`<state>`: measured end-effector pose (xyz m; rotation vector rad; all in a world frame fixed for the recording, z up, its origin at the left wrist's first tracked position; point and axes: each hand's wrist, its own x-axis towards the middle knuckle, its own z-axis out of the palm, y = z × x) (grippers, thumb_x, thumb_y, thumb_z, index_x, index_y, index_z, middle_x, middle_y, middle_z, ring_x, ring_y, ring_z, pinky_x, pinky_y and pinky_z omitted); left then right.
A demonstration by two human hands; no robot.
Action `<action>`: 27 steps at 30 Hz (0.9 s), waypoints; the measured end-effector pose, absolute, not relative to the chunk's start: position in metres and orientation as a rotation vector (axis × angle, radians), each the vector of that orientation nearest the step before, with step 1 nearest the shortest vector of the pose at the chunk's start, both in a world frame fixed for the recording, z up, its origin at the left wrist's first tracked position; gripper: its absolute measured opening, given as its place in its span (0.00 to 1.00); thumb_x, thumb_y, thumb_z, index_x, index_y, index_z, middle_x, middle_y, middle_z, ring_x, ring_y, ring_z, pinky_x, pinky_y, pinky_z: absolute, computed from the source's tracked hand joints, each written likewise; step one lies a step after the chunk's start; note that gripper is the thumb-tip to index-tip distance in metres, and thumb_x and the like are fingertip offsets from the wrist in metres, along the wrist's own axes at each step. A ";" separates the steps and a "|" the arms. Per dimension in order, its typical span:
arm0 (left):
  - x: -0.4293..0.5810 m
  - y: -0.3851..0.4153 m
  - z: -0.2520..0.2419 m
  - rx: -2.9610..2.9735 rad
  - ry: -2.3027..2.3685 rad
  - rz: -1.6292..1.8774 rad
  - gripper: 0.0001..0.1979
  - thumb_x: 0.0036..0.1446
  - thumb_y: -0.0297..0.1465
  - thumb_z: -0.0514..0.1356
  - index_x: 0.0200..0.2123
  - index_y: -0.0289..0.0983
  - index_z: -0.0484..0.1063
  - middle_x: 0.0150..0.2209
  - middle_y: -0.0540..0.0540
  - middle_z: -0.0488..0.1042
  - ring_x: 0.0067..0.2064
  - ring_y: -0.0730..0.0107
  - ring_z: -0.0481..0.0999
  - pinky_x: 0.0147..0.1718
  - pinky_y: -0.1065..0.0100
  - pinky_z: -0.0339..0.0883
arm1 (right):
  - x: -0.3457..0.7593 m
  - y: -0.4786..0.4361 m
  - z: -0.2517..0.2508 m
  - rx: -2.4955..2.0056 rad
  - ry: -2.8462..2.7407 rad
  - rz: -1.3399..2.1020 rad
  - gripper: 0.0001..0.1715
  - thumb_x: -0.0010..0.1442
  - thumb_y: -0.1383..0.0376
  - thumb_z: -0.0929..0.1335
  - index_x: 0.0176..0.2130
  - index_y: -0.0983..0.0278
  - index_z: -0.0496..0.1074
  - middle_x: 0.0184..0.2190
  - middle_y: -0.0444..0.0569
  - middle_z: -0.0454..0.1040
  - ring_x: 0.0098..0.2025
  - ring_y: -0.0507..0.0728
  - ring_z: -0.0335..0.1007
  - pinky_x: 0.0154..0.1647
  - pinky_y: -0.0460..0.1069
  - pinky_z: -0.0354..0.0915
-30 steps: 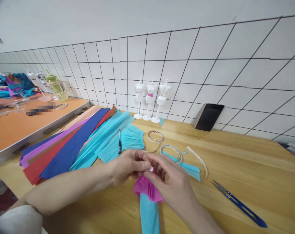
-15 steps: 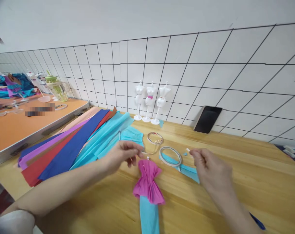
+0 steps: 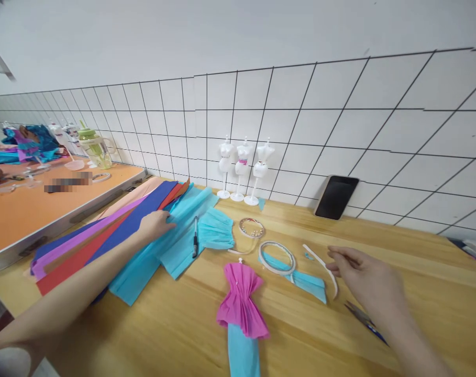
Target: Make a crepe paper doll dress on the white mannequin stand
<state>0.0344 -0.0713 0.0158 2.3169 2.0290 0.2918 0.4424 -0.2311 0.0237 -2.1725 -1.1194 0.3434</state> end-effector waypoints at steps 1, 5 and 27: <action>0.042 -0.076 0.013 2.367 2.040 0.258 0.10 0.51 0.34 0.59 0.36 0.35 0.74 0.40 0.38 0.75 0.45 0.53 0.72 0.39 0.63 0.66 | 0.445 -0.230 0.022 -2.163 -1.102 0.368 0.11 0.52 0.61 0.63 0.34 0.61 0.72 0.24 0.51 0.79 0.35 0.64 0.77 0.38 0.53 0.63; 0.076 -0.097 0.001 2.560 2.021 0.186 0.15 0.57 0.21 0.49 0.44 0.32 0.71 0.44 0.34 0.70 0.49 0.55 0.68 0.38 0.64 0.65 | 0.451 -0.227 0.015 -2.137 -1.052 0.401 0.11 0.52 0.60 0.62 0.30 0.62 0.71 0.19 0.51 0.78 0.26 0.64 0.76 0.33 0.54 0.64; -0.012 -0.030 0.025 2.146 1.985 -0.006 0.16 0.59 0.35 0.56 0.48 0.35 0.67 0.47 0.42 0.70 0.45 0.63 0.72 0.42 0.57 0.69 | 0.476 -0.219 -0.004 -2.441 -1.205 0.194 0.16 0.49 0.52 0.62 0.20 0.58 0.67 0.18 0.51 0.75 0.24 0.65 0.71 0.24 0.53 0.60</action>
